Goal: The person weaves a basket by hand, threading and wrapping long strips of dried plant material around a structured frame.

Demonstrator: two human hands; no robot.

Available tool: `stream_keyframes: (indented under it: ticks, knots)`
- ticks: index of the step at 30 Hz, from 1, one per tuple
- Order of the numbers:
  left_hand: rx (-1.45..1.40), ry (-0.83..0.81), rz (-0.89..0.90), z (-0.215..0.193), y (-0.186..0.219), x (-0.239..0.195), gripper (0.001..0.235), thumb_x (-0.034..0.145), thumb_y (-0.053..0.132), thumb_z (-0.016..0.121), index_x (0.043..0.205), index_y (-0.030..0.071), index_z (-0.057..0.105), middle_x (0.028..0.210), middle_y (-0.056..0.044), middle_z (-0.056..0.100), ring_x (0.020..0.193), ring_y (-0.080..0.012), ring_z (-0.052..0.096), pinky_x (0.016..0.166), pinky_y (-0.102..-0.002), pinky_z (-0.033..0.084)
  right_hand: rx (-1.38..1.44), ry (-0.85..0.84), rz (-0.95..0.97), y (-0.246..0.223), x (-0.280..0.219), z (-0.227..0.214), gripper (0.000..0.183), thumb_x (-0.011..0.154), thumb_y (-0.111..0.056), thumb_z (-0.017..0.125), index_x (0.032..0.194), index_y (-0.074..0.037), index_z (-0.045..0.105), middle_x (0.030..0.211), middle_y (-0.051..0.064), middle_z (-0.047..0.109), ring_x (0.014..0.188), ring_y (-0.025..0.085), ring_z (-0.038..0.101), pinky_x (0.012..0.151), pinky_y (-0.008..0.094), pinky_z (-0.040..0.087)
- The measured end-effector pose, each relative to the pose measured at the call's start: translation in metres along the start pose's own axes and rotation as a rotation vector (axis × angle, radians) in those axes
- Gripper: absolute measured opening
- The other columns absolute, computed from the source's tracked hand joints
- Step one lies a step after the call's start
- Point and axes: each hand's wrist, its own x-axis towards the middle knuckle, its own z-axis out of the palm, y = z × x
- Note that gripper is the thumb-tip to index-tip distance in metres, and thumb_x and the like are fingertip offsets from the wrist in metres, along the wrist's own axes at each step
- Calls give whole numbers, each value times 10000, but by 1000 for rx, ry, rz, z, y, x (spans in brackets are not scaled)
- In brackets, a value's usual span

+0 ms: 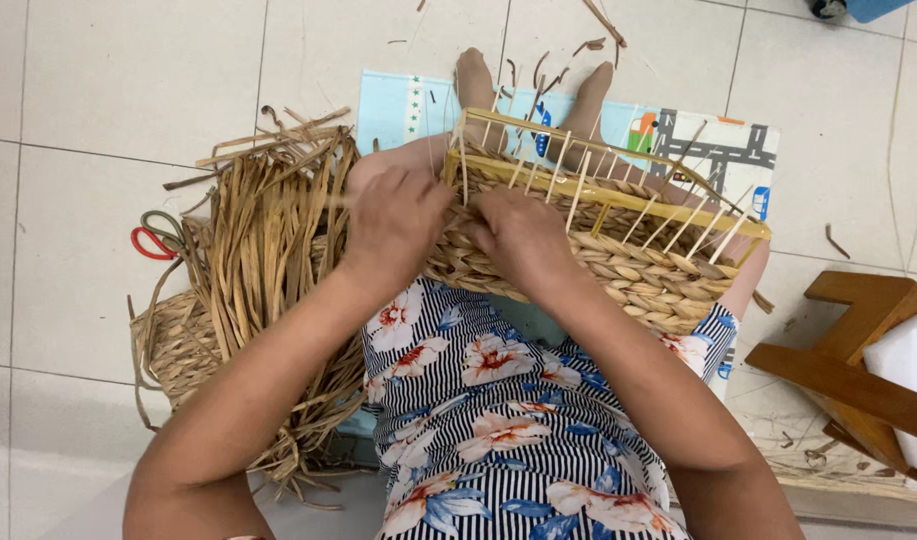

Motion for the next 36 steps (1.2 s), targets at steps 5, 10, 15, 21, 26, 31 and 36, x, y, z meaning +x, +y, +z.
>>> stream_keyframes:
  ticks: [5, 10, 15, 21, 26, 31, 36]
  knots:
    - [-59, 300, 196, 14, 5, -24, 185, 904, 88, 641, 1066, 16, 696, 978, -146, 711, 934, -323, 683, 803, -452, 544, 206, -106, 209, 3, 0, -2, 104, 951, -158, 705, 949, -57, 682, 820, 130, 702, 715, 299, 692, 659, 437, 547]
    - [-580, -19, -328, 36, 3, -8, 86, 928, 206, 700, 956, 132, 734, 887, -100, 731, 815, -293, 711, 708, -431, 550, 260, -79, 9, 11, -12, -10, 84, 977, -133, 683, 972, -51, 663, 830, 132, 692, 715, 289, 684, 645, 409, 538]
    - [-479, 66, -184, 32, 18, -27, 128, 1027, 203, 641, 1048, 77, 636, 896, -118, 703, 830, -290, 697, 729, -444, 550, 336, 12, 258, 2, -2, 0, 125, 978, -131, 679, 1051, -38, 638, 938, 98, 737, 829, 257, 763, 698, 370, 590]
    - [-85, 354, 58, 7, 0, -32, 247, 911, 187, 646, 1097, 31, 606, 1002, -149, 672, 907, -334, 648, 799, -450, 507, 119, -94, -190, -6, 9, -18, 117, 849, -43, 716, 963, -25, 704, 1038, 182, 721, 855, 368, 706, 754, 411, 540]
    - [-219, 107, -111, 10, -38, -18, 183, 949, 71, 594, 1112, 89, 675, 901, -111, 688, 826, -287, 661, 724, -435, 502, 220, -34, 194, -6, 3, 6, 68, 1017, -62, 673, 1059, -23, 709, 956, 120, 735, 825, 241, 722, 732, 349, 577]
    - [-239, 136, -901, -1, -194, -86, 132, 985, 176, 604, 966, 89, 702, 1018, -68, 723, 852, -166, 671, 768, -360, 556, 618, 68, 230, 13, -10, 15, 278, 1054, -36, 612, 1324, 4, 556, 1092, 102, 696, 870, 98, 681, 700, 255, 584]
    - [-34, -176, -1222, 64, -251, -212, 173, 994, 247, 664, 1072, 118, 748, 1058, -134, 748, 930, -291, 706, 825, -452, 545, 790, 85, 287, 20, -27, 20, 192, 1107, -47, 599, 1285, 23, 576, 1050, 78, 689, 826, 94, 647, 732, 237, 549]
